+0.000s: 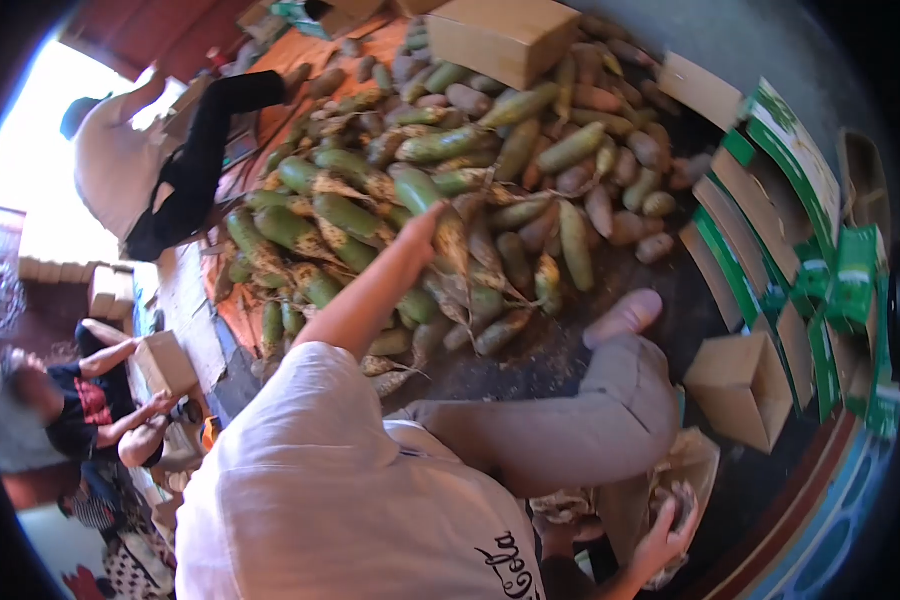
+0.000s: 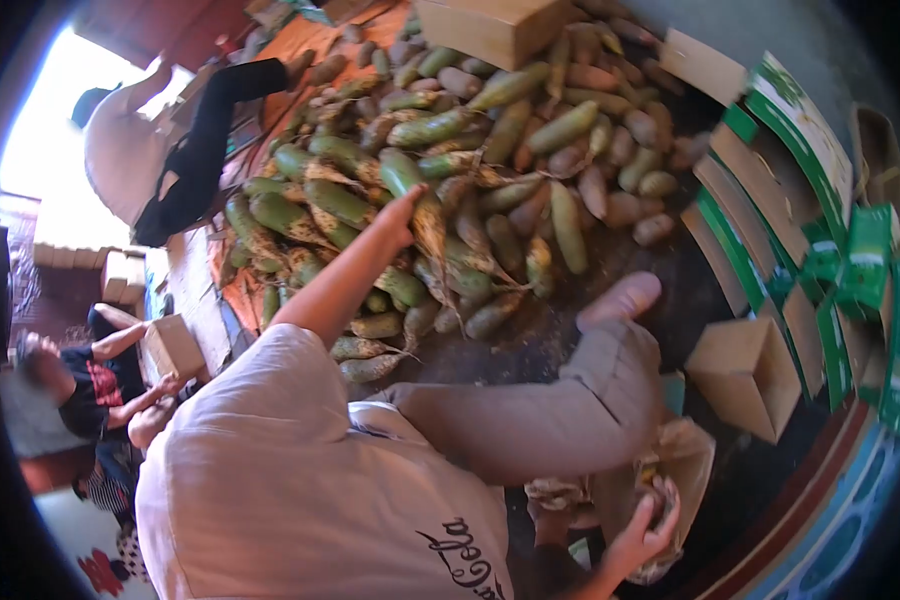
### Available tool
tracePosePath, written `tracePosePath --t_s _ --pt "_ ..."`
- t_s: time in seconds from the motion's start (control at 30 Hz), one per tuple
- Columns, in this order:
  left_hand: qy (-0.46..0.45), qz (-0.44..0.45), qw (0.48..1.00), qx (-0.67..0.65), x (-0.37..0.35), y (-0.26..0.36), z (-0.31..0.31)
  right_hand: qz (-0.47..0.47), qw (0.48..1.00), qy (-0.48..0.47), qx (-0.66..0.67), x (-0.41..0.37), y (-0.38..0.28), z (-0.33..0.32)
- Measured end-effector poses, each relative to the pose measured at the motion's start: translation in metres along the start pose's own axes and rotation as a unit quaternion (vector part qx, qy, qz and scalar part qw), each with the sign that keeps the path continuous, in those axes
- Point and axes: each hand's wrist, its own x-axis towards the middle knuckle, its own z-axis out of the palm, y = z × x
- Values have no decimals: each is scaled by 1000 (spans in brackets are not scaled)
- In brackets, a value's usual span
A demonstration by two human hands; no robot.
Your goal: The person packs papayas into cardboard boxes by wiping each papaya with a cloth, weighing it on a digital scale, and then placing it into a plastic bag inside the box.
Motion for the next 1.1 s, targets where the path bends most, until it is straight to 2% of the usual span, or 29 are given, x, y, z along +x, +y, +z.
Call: tracePosePath --t_s 0.07,0.17,0.27,0.33,0.37,0.47,0.5,0.6,0.7,0.8,0.93,1.0,1.1 --pt "56 32 997 43 10 -10 -19 -16 999 -6 -43 2 -4 8" --pt "59 42 987 141 -17 -24 -23 -9 998 2 -63 -3 -14 24" --pt "47 141 929 338 3 -68 -51 -34 995 -15 -87 -1 -10 30" --pt "28 123 860 494 12 -87 -61 -38 995 -20 -87 2 17 25" --pt "64 146 784 600 7 -96 -58 -39 995 -22 -89 3 31 21" --pt "-26 145 680 718 -14 -103 -45 -26 996 -24 -79 4 29 20" --pt "-45 189 634 749 4 -118 -56 -27 995 -16 -96 4 29 19" --pt "-90 189 539 816 -11 -112 -27 -5 994 -18 -103 2 32 19" --pt "-68 230 410 880 -18 -92 10 -33 993 -16 -115 -1 53 17" --pt "-55 298 304 903 -4 -68 33 -30 995 -6 -99 -1 53 18" --pt "-30 360 185 914 22 -28 68 -37 992 -16 -118 3 52 20" --pt "-15 398 149 905 39 -8 84 -53 989 -26 -134 6 49 21" --pt "5 421 123 899 35 20 116 -78 984 -37 -157 6 51 23"
